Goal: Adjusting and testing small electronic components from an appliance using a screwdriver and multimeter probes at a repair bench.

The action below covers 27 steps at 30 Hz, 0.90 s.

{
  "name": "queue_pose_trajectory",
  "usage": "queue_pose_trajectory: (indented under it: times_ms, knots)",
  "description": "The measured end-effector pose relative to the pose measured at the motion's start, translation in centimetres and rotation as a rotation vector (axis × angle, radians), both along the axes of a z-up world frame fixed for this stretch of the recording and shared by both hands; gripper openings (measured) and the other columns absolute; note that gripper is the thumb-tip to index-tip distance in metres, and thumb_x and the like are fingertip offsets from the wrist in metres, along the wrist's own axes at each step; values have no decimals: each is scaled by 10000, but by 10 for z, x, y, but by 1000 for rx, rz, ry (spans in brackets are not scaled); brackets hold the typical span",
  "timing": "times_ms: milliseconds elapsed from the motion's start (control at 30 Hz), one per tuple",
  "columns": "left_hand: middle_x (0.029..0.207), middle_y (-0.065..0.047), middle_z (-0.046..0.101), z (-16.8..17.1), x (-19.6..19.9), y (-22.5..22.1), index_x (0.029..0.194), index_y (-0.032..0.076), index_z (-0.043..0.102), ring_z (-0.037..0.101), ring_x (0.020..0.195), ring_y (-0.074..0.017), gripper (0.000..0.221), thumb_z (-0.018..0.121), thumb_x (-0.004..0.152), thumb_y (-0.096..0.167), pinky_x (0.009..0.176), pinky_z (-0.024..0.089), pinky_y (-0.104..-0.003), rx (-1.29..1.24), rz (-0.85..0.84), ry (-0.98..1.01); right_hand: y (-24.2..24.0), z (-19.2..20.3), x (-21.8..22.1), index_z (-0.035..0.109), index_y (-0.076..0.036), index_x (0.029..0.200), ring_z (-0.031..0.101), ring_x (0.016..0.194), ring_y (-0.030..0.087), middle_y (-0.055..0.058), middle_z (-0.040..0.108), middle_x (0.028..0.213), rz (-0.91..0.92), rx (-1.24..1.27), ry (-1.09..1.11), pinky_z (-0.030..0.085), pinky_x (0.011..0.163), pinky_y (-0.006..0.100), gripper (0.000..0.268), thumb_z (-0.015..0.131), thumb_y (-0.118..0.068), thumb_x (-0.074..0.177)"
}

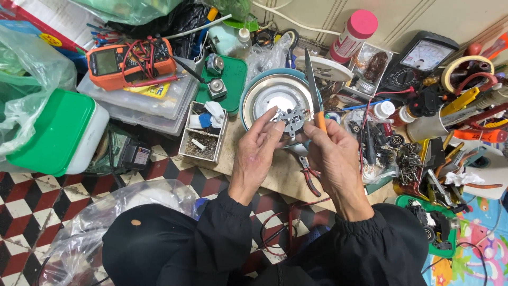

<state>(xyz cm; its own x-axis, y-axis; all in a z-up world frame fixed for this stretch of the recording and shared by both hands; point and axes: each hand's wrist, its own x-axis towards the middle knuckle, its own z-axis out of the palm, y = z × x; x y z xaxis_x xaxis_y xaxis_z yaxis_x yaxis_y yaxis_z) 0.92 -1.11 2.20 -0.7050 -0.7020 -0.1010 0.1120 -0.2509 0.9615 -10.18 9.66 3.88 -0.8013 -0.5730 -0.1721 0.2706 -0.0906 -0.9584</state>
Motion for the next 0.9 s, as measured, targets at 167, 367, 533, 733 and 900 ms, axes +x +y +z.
queue_pose_trajectory:
  times_ms: [167, 367, 533, 733, 900]
  knots:
    - [1435, -348, 638, -1, 1, -5, 1631, 42, 547, 706, 1298, -380, 746, 741, 992, 374, 1111, 620, -487, -36, -48, -27, -8, -2, -6, 687, -4, 1032, 332, 391, -21, 192, 755, 785, -30, -41, 10, 286, 332, 172, 113, 774, -75, 1014]
    - [1402, -296, 597, -4, -8, -2, 1601, -22, 565, 687, 1246, -346, 885, 898, 869, 346, 1009, 650, -405, -179, 48, -84, -11, -21, -17, 692, 5, 977, 343, 375, -9, 195, 753, 753, -80, -54, 52, 311, 333, 183, 135, 798, -69, 1015]
    - [1358, -223, 632, 4, -9, -8, 1496, -3, 677, 686, 1258, -355, 911, 947, 818, 543, 980, 656, -388, -430, 133, -181, -14, -22, -25, 692, -6, 976, 383, 361, -4, 196, 758, 751, -83, -61, 106, 346, 343, 184, 157, 813, -95, 1020]
    - [1466, -258, 704, 4, -9, -18, 1590, 106, 615, 676, 1385, -438, 945, 833, 860, 664, 1052, 588, -497, -349, -18, -210, -21, -15, -19, 707, -5, 979, 405, 341, 12, 202, 762, 736, -107, -88, 119, 315, 327, 195, 191, 829, -143, 1031]
    - [1459, -301, 692, -2, -10, -23, 1657, 166, 549, 750, 1073, -235, 829, 856, 948, 467, 962, 635, -404, -167, -60, -96, -28, 4, -12, 706, 14, 973, 433, 329, 26, 194, 754, 723, -140, -99, 94, 335, 320, 192, 199, 830, -133, 1025]
